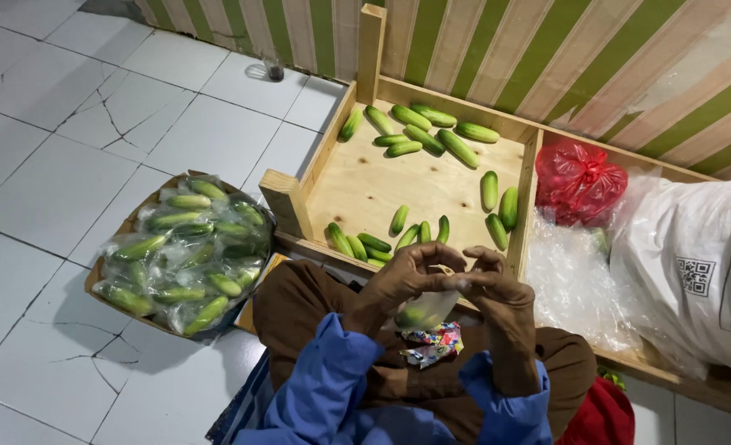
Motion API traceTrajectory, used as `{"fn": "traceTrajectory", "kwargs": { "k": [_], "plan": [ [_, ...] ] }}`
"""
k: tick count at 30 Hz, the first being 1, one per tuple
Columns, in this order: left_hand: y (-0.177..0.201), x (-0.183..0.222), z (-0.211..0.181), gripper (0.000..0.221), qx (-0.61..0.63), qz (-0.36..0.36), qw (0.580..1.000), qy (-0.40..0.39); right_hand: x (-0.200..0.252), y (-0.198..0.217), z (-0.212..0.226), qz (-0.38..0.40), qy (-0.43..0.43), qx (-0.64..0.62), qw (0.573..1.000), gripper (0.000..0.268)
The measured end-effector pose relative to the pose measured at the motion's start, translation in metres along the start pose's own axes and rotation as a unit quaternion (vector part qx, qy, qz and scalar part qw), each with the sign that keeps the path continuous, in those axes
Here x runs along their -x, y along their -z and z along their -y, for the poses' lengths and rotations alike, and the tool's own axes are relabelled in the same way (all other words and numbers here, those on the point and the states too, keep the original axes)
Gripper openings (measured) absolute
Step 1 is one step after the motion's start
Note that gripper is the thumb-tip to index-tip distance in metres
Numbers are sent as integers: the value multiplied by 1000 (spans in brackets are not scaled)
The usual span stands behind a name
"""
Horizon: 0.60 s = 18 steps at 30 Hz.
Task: Bagging cucumbers into small plastic bags from a wooden tray
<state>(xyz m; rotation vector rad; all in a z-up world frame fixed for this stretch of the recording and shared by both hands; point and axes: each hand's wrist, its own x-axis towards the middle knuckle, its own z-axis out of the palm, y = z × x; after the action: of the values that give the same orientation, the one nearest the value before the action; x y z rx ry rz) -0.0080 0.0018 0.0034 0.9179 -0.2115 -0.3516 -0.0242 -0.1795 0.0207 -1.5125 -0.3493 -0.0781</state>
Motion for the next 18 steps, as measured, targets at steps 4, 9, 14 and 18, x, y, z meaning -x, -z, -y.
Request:
{"fn": "traceTrajectory", "kwargs": {
  "k": [4,9,14,18],
  "plan": [
    [-6,5,8,21,9,-1,1000,-8,-5,7,-8,8,-13,-44,999,16],
    [11,-8,50,14,74,-74,994,-10,-8,-2,13,18,-30,-36,999,17],
    [2,-4,60,9,160,-63,985,-3,-18,25,-17,63,-15,-59,996,23],
    [0,-11,68,9,198,-70,977,-29,-9,9,-30,41,-31,-119,992,18]
  ]
}}
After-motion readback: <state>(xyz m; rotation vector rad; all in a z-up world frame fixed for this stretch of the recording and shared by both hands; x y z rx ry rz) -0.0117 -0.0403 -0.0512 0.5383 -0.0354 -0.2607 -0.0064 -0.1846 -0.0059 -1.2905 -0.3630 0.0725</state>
